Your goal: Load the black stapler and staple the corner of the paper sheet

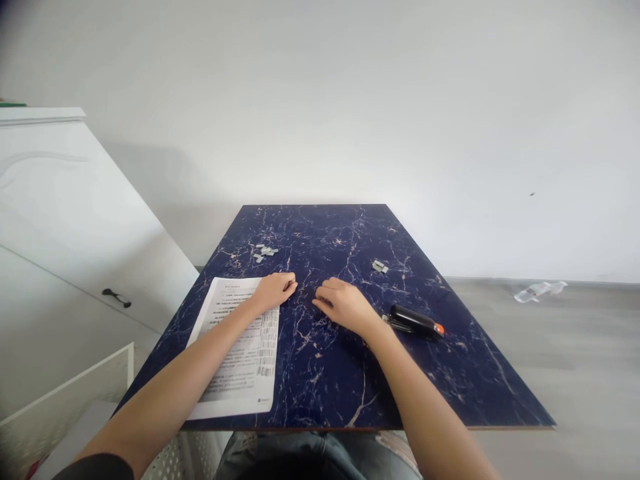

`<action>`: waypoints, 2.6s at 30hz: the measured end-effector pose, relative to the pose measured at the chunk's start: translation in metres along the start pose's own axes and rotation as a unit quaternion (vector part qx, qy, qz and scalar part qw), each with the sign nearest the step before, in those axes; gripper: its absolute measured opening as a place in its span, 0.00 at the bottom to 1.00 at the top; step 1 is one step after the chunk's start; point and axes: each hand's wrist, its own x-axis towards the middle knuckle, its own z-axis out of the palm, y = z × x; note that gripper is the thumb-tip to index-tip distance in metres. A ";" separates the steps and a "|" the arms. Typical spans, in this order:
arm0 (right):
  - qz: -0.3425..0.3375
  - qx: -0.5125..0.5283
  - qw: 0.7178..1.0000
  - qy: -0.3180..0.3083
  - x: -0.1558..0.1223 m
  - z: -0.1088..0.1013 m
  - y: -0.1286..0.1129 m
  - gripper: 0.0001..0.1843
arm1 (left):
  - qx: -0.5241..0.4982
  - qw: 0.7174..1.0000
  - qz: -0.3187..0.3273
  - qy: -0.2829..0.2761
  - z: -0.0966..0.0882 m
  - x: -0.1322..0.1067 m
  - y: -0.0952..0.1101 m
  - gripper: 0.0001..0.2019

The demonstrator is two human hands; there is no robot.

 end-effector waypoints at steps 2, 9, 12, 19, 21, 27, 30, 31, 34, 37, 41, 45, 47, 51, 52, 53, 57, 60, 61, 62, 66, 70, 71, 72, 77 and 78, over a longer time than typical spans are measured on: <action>-0.012 -0.006 0.996 0.087 -0.020 -0.019 0.002 0.06 | -0.001 1.000 0.000 0.000 0.000 0.000 0.000 0.11; 0.096 -0.060 0.959 0.260 -0.133 -0.055 0.031 0.14 | 0.005 1.000 -0.003 -0.001 0.002 0.001 -0.002 0.12; 0.162 -0.039 0.968 0.188 -0.167 -0.057 0.049 0.23 | 0.008 1.000 -0.008 -0.005 0.003 0.001 -0.002 0.12; 0.247 -0.001 0.962 0.120 -0.178 -0.046 0.072 0.23 | 0.011 1.000 -0.007 -0.003 0.003 0.001 -0.002 0.12; 0.248 -0.006 0.962 0.112 -0.177 -0.044 0.074 0.22 | 0.010 1.000 -0.005 -0.002 0.002 0.001 -0.001 0.12; 0.251 -0.009 0.958 0.135 -0.179 -0.039 0.076 0.21 | 0.001 1.000 -0.006 -0.003 0.002 0.001 0.000 0.12; 0.246 -0.002 0.958 0.145 -0.179 -0.040 0.075 0.20 | 0.003 1.000 -0.007 -0.002 0.003 0.001 -0.002 0.12; 0.244 0.002 0.959 0.147 -0.178 -0.040 0.074 0.20 | 0.003 1.000 -0.006 -0.001 0.004 0.001 -0.002 0.12; 0.241 0.011 0.958 0.153 -0.178 -0.040 0.072 0.20 | 0.001 1.000 -0.002 0.002 0.005 0.002 -0.003 0.12; 0.243 0.014 0.956 0.162 -0.180 -0.039 0.073 0.21 | 0.003 1.000 -0.003 0.001 0.005 0.002 -0.004 0.12; 0.241 0.010 0.956 0.170 -0.180 -0.038 0.073 0.20 | 0.007 1.000 -0.002 0.002 0.006 0.002 -0.004 0.12; 0.236 0.008 0.957 0.170 -0.178 -0.038 0.071 0.19 | 0.007 1.000 0.002 0.005 0.005 0.002 -0.004 0.12; 0.232 0.010 0.957 0.171 -0.177 -0.038 0.070 0.19 | 0.005 1.000 0.003 0.004 0.005 0.002 -0.003 0.12; 0.229 0.010 0.959 0.166 -0.176 -0.038 0.069 0.18 | 0.006 1.000 -0.003 0.000 0.003 0.002 -0.002 0.12; 0.229 0.010 0.959 0.165 -0.175 -0.038 0.068 0.18 | 0.006 1.000 -0.003 0.000 0.002 0.002 -0.001 0.12; 0.230 0.011 0.959 0.164 -0.175 -0.039 0.067 0.19 | 0.005 1.000 -0.004 -0.001 0.002 0.001 -0.001 0.12; 0.230 0.017 0.959 0.164 -0.174 -0.040 0.066 0.19 | 0.003 1.000 -0.011 -0.006 0.001 0.001 0.000 0.12; 0.227 0.013 0.960 0.165 -0.173 -0.040 0.066 0.18 | 0.002 1.000 -0.013 -0.007 0.001 0.002 -0.001 0.12; 0.227 0.011 0.960 0.164 -0.174 -0.040 0.066 0.18 | 0.001 1.000 -0.013 -0.007 0.002 0.002 -0.001 0.12; 0.228 0.009 0.960 0.162 -0.174 -0.040 0.066 0.18 | 0.000 1.000 -0.012 -0.009 0.002 0.002 -0.001 0.12; 0.230 0.006 0.960 0.162 -0.174 -0.039 0.067 0.19 | 0.001 1.000 -0.009 -0.009 0.001 0.002 -0.001 0.12; 0.227 0.006 0.961 0.161 -0.174 -0.039 0.067 0.19 | 0.003 1.000 -0.007 -0.005 0.001 0.002 0.000 0.12; 0.226 0.007 0.961 0.162 -0.174 -0.039 0.067 0.19 | 0.002 1.000 -0.005 -0.003 0.001 0.002 0.000 0.12; 0.225 0.007 0.961 0.162 -0.174 -0.039 0.067 0.18 | 0.002 1.000 -0.005 -0.002 0.001 0.002 0.000 0.12; 0.222 0.008 0.962 0.160 -0.174 -0.040 0.066 0.18 | -0.002 1.000 -0.010 -0.006 0.001 0.002 0.000 0.12; 0.221 0.010 0.962 0.162 -0.174 -0.040 0.066 0.18 | -0.003 1.000 -0.009 -0.009 0.001 0.002 0.000 0.12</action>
